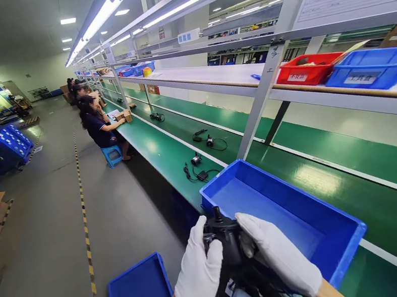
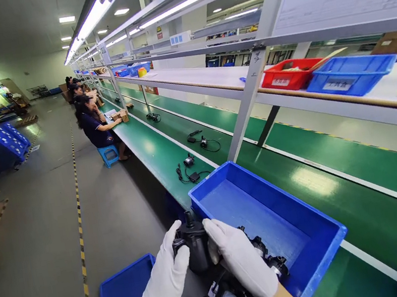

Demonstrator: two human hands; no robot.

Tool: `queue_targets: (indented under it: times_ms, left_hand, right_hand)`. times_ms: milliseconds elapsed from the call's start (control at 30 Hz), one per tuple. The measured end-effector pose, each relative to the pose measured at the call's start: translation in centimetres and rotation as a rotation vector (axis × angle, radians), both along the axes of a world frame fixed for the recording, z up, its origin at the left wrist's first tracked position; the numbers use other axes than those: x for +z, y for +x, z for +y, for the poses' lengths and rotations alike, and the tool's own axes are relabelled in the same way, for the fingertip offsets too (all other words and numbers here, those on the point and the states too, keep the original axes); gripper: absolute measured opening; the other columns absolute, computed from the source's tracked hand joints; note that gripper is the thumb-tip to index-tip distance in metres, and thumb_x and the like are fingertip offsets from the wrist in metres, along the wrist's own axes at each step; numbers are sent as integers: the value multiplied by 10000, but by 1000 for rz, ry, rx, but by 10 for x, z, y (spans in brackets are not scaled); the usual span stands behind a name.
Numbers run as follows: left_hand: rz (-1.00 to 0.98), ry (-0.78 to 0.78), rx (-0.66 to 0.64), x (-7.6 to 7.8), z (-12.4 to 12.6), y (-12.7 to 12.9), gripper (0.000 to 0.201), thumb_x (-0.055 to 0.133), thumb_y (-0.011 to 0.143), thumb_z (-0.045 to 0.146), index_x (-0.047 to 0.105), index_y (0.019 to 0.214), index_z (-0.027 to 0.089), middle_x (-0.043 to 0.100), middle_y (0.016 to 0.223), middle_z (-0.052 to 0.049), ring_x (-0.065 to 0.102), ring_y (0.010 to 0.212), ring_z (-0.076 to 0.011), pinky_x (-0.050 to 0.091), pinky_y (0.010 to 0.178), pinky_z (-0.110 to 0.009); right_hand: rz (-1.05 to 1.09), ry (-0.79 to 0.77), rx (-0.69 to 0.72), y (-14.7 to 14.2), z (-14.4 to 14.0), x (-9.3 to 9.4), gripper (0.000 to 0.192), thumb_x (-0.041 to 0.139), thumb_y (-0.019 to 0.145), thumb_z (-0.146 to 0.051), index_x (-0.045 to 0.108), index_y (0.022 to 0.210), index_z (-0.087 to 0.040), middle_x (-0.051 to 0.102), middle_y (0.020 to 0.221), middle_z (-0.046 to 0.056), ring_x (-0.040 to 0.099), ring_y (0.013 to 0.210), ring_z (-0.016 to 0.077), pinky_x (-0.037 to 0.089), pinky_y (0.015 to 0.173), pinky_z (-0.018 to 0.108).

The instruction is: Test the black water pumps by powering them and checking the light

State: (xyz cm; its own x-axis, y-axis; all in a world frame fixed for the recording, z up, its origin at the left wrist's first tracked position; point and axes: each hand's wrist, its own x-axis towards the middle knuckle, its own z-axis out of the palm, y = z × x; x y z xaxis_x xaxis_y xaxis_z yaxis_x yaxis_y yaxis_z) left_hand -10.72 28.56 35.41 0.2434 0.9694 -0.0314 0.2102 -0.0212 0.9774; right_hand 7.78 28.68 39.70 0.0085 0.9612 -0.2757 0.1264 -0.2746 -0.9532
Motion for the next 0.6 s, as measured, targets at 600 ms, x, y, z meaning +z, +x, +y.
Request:
queue_targets:
  times_ms: [600]
  left_hand:
    - [-398,12,-35,8,14,6,692,456,888,757,643,1269,210,674,1293,-111,555,1293,-322,381,1162,-520]
  right_hand:
    - [-230,114,216,-28,-15,23,255,674,663,-465,581,766,-251,667,749,28,621,845,278,504,763,356]
